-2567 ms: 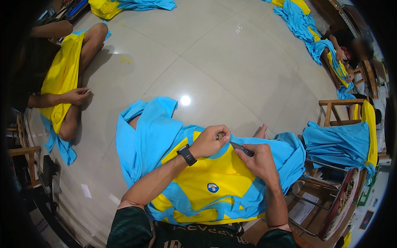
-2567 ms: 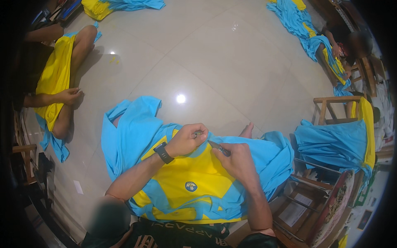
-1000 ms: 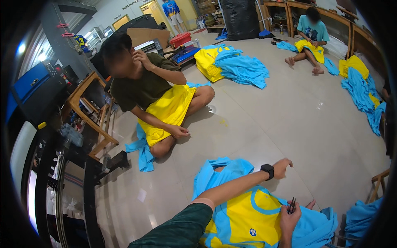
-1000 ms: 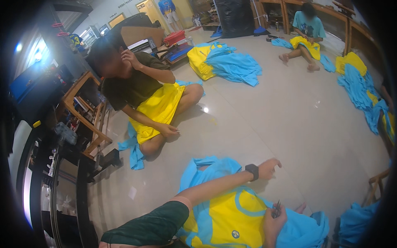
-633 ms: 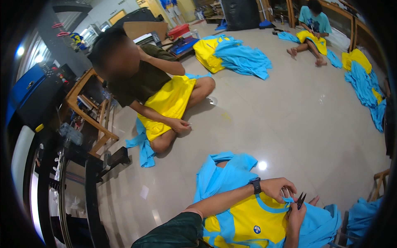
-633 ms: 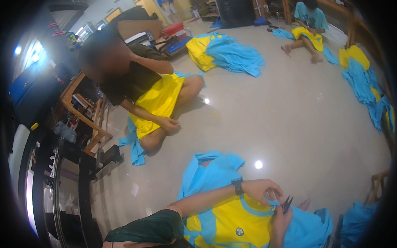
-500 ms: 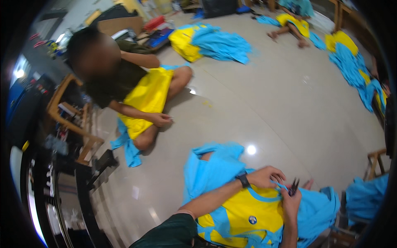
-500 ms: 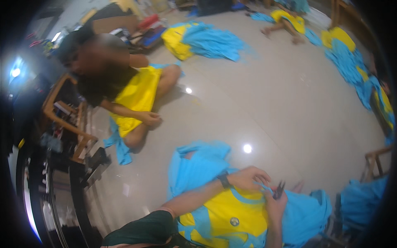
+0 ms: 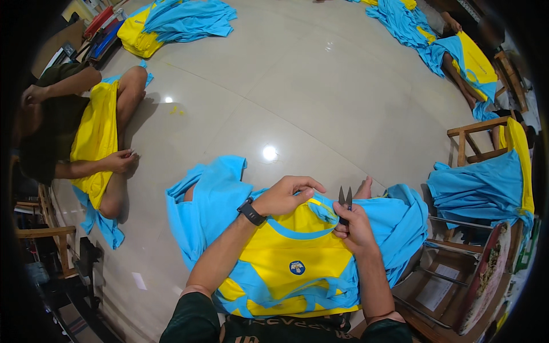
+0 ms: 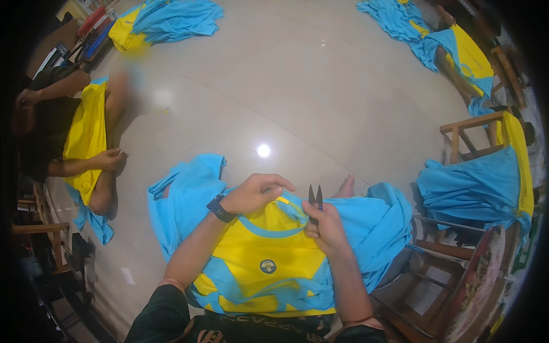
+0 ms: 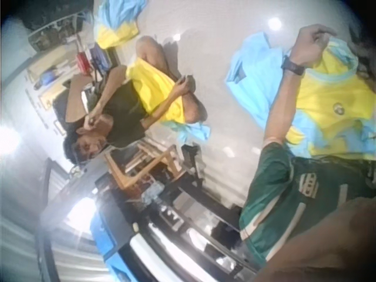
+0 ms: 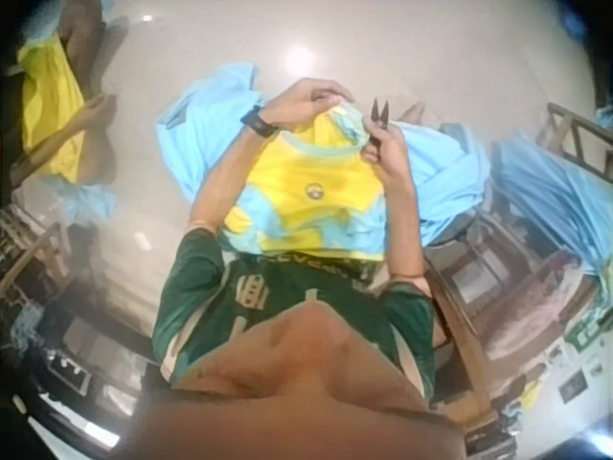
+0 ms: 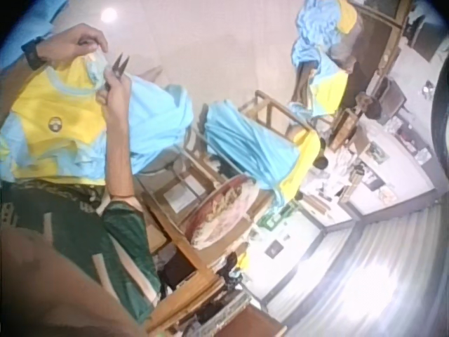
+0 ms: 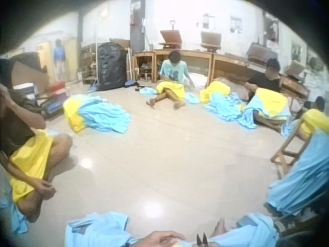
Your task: The person uses scissors to cut the collar and shoulder seams of a yellow and blue t-shirt. They trim the neckline and remove the sleeves, working on the garment while sitting on the floor.
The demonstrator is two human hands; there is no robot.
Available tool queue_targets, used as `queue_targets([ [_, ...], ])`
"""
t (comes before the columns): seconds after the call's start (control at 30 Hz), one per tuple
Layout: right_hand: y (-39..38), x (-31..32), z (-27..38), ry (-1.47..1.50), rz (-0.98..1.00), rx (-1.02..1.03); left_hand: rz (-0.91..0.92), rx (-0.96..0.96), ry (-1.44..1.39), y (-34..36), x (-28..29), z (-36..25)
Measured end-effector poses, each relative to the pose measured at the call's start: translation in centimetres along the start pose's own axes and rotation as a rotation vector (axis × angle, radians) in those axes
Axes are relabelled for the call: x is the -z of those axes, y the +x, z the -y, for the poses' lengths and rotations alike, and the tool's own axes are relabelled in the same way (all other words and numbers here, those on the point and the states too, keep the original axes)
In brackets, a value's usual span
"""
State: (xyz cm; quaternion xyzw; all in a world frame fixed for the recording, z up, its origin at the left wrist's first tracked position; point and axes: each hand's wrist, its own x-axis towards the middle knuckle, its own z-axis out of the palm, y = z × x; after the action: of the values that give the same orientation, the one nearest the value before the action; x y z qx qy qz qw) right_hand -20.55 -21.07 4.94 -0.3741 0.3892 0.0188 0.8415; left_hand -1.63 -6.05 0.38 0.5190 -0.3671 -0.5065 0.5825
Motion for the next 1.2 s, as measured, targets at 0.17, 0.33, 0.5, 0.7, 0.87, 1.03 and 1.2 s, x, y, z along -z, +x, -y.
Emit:
queue_targets([
  [0.17, -0.2, -0.1, -0.1, 0.011, -0.011, 0.008, -0.056, -0.044, 0.118, -0.1, -0.2, 0.1],
  [0.33, -0.1, -0.1, -0.1, -0.004, -0.012, 0.041, -0.182, -0.166, 0.286, -0.4, -0.4, -1.3],
  [0.5, -0.1, -0.4, -0.1, -0.038, -0.027, 0.04, -0.106, -0.17, 0.189, -0.4, -1.9, -1.0],
  [0.7, -0.1, -0.6, -0.2, -0.058, -0.059, 0.053, -0.212, -0.279, 0.156, -0.2, -2.7, 0.2],
  [0.87, 0.2, -0.4, -0.5, -0.049, -0.068, 0.049, -0.213, -0.074, 0.076, -0.5, -2.8, -0.1],
  [1.03, 0.4, -0.4, -0.6, -0.063, -0.091, 0.072, -0.206, -0.048, -0.135, -0.2, -3.2, 0.3],
  [1.2, 0.5, -0.8, -1.0, -0.188, -0.205, 0.183, -0.272, -0.02, -0.15, -0.1, -3.0, 0.3],
])
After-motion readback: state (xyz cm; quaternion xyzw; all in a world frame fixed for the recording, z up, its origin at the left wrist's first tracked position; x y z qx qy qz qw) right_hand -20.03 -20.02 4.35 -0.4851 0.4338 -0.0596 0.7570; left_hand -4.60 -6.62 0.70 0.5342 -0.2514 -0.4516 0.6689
